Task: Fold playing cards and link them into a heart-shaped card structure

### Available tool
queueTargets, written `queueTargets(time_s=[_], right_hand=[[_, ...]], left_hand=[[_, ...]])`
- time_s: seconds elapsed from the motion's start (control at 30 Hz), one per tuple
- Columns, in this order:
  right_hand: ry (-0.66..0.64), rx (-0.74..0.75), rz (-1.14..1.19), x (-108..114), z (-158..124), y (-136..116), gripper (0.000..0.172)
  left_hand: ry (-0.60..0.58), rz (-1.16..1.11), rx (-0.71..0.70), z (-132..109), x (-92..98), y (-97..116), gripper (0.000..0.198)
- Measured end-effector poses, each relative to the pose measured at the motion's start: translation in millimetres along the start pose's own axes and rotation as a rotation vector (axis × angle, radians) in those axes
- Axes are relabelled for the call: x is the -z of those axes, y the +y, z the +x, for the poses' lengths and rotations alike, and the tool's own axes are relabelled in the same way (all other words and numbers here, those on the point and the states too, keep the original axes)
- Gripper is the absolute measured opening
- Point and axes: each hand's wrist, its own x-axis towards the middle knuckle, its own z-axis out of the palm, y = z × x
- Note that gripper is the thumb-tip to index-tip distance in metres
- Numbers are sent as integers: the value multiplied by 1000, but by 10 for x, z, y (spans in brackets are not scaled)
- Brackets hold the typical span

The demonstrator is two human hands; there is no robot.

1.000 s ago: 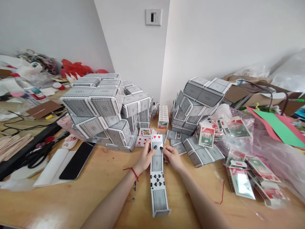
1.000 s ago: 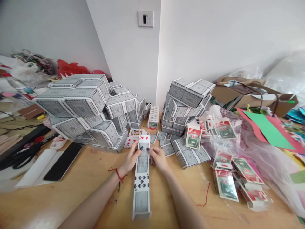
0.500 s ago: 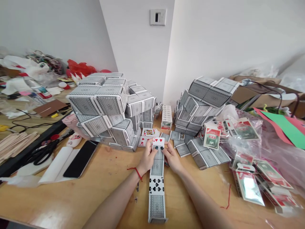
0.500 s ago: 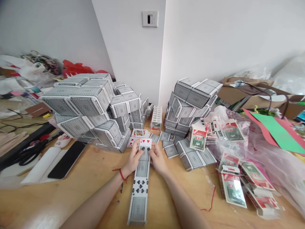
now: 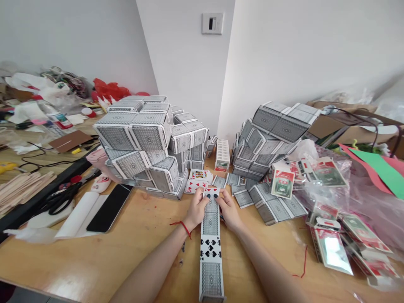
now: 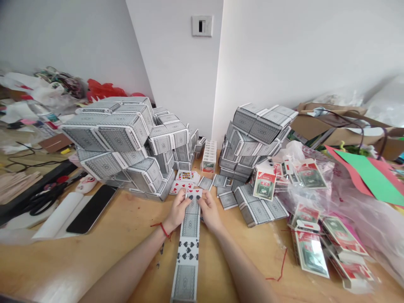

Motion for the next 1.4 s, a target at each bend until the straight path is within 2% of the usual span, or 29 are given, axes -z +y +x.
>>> queueTargets(time_s=[0.2, 0.37, 0.53, 0.67, 0.73, 0.87, 1.07, 1.23, 1.4], right_hand=[[26, -10, 7, 46, -11, -21, 26], [93, 12, 44, 88, -18, -6, 22], [84, 15, 57, 55, -40, -16, 18], [67, -3, 79, 51, -59, -54, 12], [48, -23, 114, 67, -55, -82, 14], [-47, -190, 148, 102, -26, -129, 27], [-155, -305, -6, 155, 11, -140, 34], [-271, -240, -107, 249, 16, -119, 36], [-281, -190, -191, 274, 6, -48, 38]], left_hand=[[34, 104, -40, -21, -32, 48, 9], [-74, 40, 3, -61, -82, 113, 16], [27, 35, -3, -55, -94, 115, 9], [-26, 165, -18, -51, -32, 134, 9], [-59, 232, -38, -57, 1, 154, 10], [-74, 306, -114, -75, 38, 190, 10], [-117, 378, -179, -112, 67, 179, 12], [-136, 408, -195, -109, 84, 160, 14], [-193, 327, -135, -78, 107, 220, 20]])
